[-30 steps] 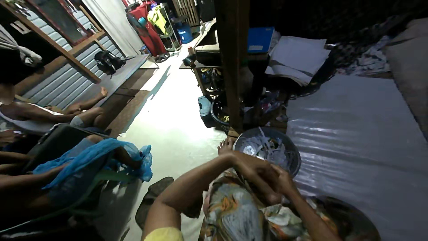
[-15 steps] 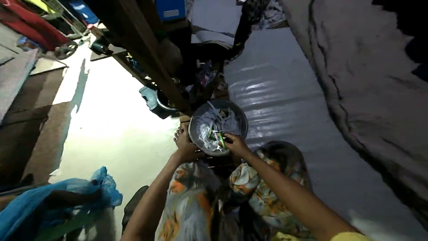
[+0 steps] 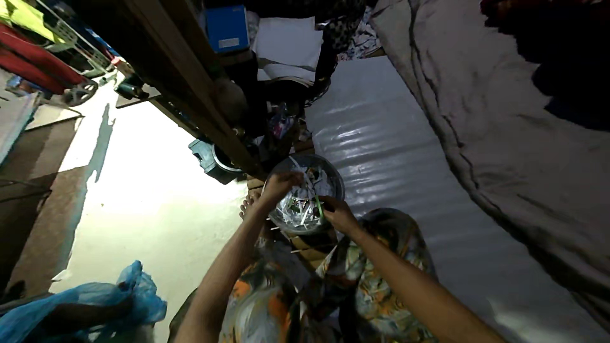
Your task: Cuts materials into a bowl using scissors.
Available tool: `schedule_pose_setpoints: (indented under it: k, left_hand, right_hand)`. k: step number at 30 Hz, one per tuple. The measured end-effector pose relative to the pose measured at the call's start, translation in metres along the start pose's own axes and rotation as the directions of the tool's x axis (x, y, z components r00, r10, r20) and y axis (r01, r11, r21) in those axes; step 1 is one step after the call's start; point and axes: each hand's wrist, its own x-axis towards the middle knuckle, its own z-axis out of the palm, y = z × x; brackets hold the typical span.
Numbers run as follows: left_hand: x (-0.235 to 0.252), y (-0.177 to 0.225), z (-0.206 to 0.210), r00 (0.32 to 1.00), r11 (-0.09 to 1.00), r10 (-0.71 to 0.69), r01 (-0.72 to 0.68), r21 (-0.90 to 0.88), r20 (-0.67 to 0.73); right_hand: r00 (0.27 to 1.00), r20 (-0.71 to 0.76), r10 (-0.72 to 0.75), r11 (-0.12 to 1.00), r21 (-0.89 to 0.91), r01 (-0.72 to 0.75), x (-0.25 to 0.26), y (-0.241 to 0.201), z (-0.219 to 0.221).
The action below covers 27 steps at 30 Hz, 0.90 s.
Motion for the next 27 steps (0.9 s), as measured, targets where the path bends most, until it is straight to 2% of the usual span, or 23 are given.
schedule_pose_setpoints:
  k: [2,5,12,27]
  left_hand:
    - [-0.006,-0.008,0.004,0.999,0.997,0.007,-0.004,-0.071,0.037]
    - [-0.013,-0.021,0.0,0.998,0.988,-0.03,0.021,-0.155,-0.057]
    - [-0.012,-0.028,-0.003,0.992,0.983,-0.122,0.115,-0.146,-0.041]
    - [-0.012,-0.038,-0.002,0.992,0.98,-0.116,0.106,-0.169,-0.048]
  right_hand:
    - [1.0,0.001,0.003,1.0,-0.008,-0.003,-0.002,0.0,0.0]
    - [1.0,0.009,-0.02,1.0,-0.018,0.02,0.001,0.004,0.005]
    - [0.996,0.045,-0.071,0.996,-0.046,0.073,0.009,0.012,0.017]
    - [0.994,0.1,-0.033,0.999,-0.036,0.036,0.01,0.013,0.021]
